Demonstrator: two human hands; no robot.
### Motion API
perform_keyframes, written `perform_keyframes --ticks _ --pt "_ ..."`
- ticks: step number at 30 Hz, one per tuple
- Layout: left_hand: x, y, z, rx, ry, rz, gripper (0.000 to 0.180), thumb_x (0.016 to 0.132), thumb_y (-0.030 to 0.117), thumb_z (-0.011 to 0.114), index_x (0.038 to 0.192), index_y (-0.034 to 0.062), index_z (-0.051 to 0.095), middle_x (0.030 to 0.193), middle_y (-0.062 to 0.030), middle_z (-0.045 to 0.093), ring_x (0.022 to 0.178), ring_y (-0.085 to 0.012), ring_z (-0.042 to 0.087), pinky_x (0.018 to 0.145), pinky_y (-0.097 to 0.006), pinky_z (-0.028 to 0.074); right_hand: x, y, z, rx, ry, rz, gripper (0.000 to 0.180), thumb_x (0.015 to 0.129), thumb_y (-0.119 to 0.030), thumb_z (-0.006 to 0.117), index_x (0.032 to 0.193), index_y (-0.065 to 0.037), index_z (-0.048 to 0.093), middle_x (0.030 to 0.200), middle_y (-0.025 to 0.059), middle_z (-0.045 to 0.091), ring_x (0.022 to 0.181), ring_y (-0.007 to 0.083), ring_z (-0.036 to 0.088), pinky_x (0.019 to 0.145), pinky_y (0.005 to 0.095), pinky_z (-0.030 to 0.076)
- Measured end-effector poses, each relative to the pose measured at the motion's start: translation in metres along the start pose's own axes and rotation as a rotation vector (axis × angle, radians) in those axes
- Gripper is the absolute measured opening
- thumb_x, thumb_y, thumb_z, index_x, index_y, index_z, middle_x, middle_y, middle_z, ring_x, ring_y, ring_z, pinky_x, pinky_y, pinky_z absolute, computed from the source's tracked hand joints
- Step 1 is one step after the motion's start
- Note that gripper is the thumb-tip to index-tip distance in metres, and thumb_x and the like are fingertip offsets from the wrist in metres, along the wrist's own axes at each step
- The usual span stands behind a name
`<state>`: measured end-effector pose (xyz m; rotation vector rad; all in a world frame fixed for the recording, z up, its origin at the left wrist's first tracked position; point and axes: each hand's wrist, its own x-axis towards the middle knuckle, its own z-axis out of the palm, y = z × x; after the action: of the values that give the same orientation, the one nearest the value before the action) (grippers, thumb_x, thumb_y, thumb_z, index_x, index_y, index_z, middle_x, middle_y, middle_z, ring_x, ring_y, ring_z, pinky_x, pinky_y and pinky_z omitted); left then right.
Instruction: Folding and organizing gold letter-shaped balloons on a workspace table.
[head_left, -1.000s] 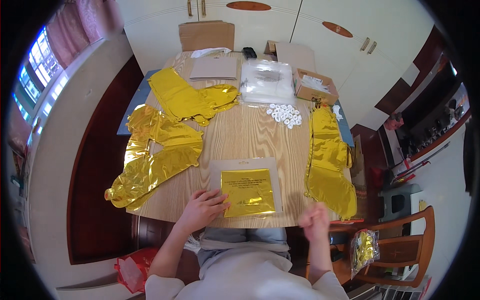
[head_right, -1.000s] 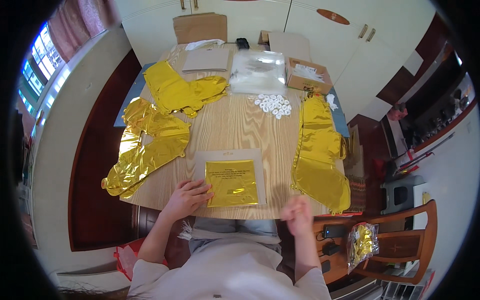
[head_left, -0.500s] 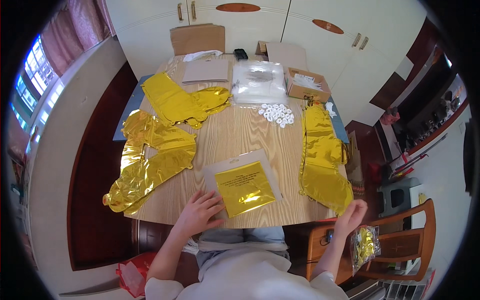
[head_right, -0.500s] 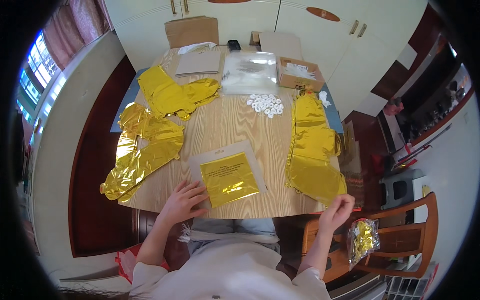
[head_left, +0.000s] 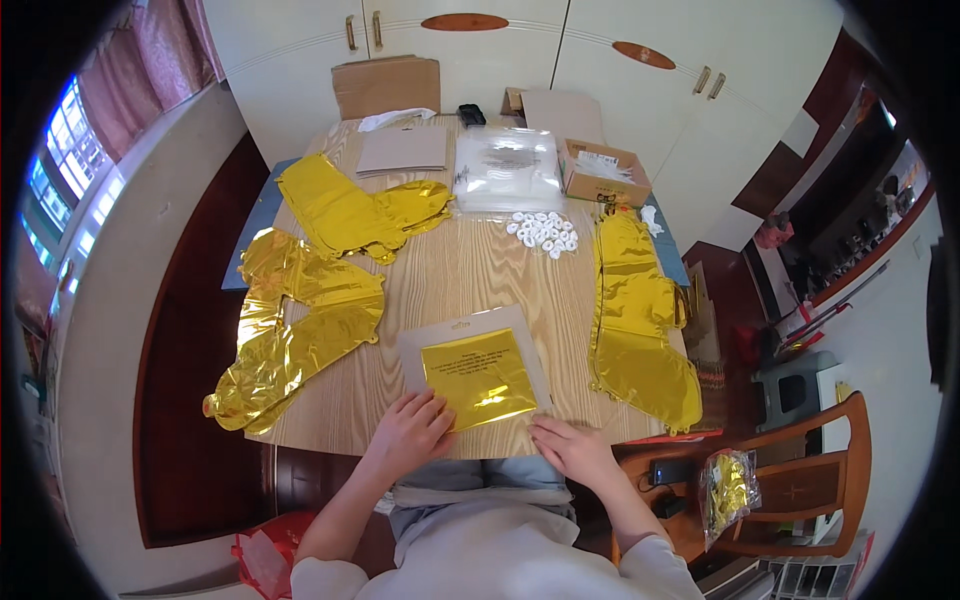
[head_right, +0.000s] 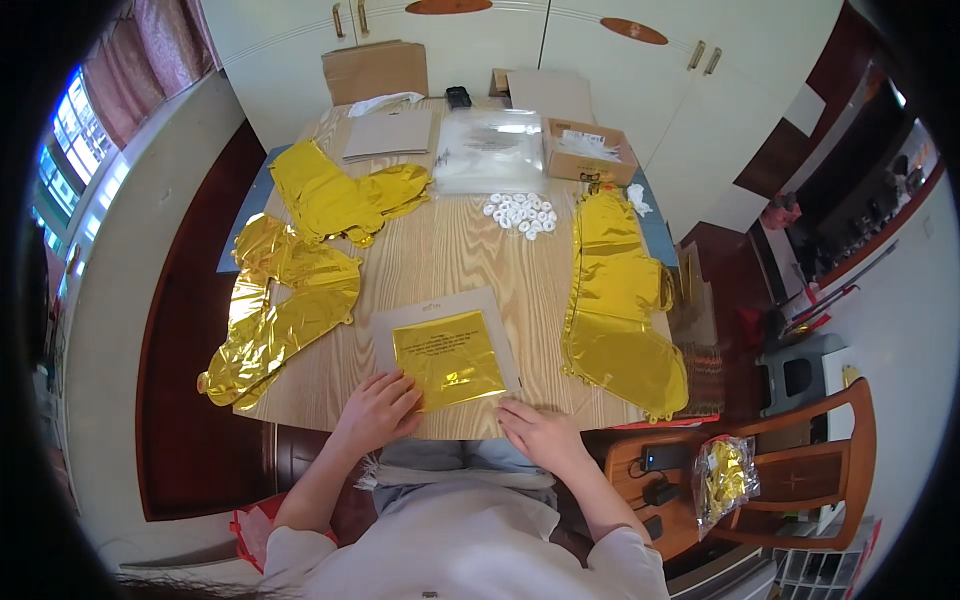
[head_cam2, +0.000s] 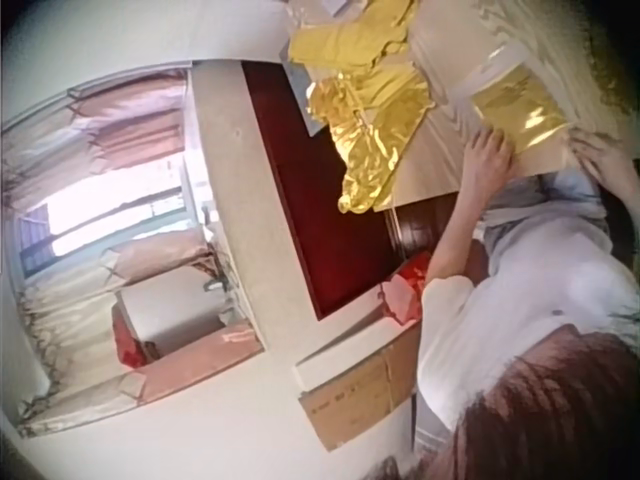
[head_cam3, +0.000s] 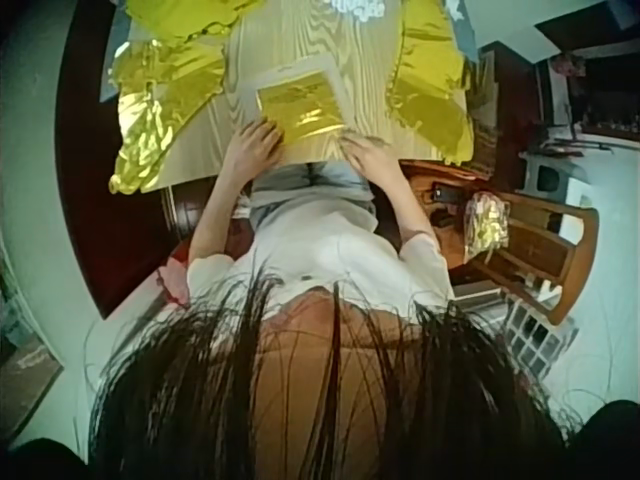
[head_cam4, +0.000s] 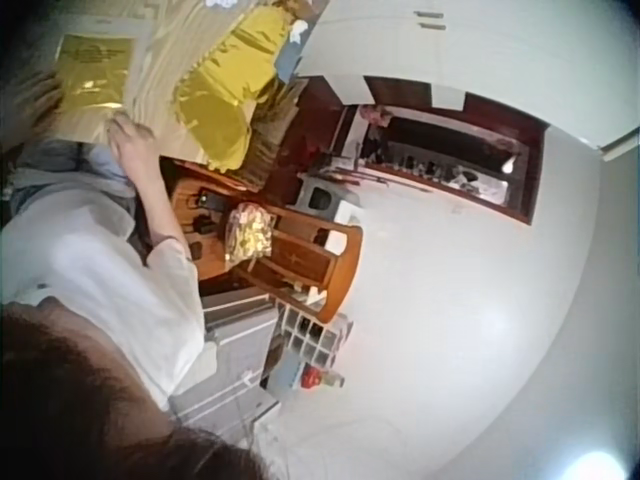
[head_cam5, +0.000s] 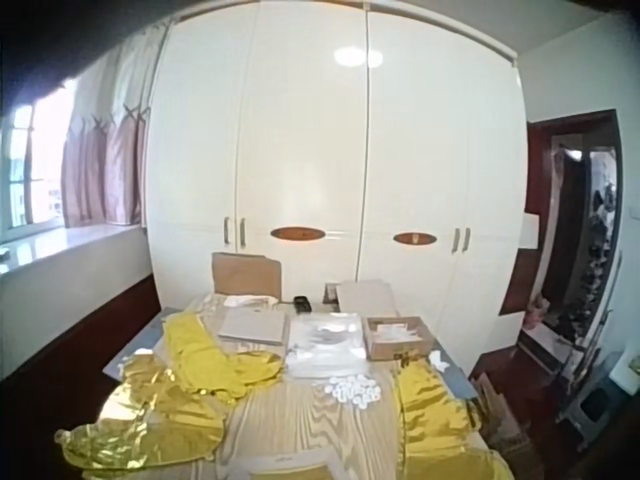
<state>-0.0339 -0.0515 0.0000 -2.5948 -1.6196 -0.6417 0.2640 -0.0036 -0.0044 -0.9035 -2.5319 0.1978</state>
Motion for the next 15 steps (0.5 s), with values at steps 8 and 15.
perform_keyframes --ticks 8,15 --pt "-0.012 0.005 -0.002 0.082 0.033 0.034 0.027 0.076 0.018 0.072 0.101 0.0076 0.064 0.108 -0.009 0.064 0.105 -0.0273 0.064 0.089 -0.04 0.052 -0.011 -0.019 -0.008 -0.002 -0.069 -0.014 0.024 0.08 -0.017 0.069 0.104 -0.016 0.07 0.11 -0.0008 0.068 0.07 0.0158 0.067 0.061 0.0284 0.056" --pt "-0.021 0.01 -0.01 0.014 0.018 0.008 0.03 0.079 0.024 0.071 0.101 0.0062 0.063 0.111 -0.0103 0.064 0.104 -0.0268 0.065 0.084 -0.038 0.055 -0.014 -0.01 -0.01 0.128 -0.011 -0.041 0.031 0.079 -0.022 0.072 0.109 -0.014 0.069 0.115 0.0011 0.066 0.08 0.0187 0.07 0.065 0.0285 0.057"
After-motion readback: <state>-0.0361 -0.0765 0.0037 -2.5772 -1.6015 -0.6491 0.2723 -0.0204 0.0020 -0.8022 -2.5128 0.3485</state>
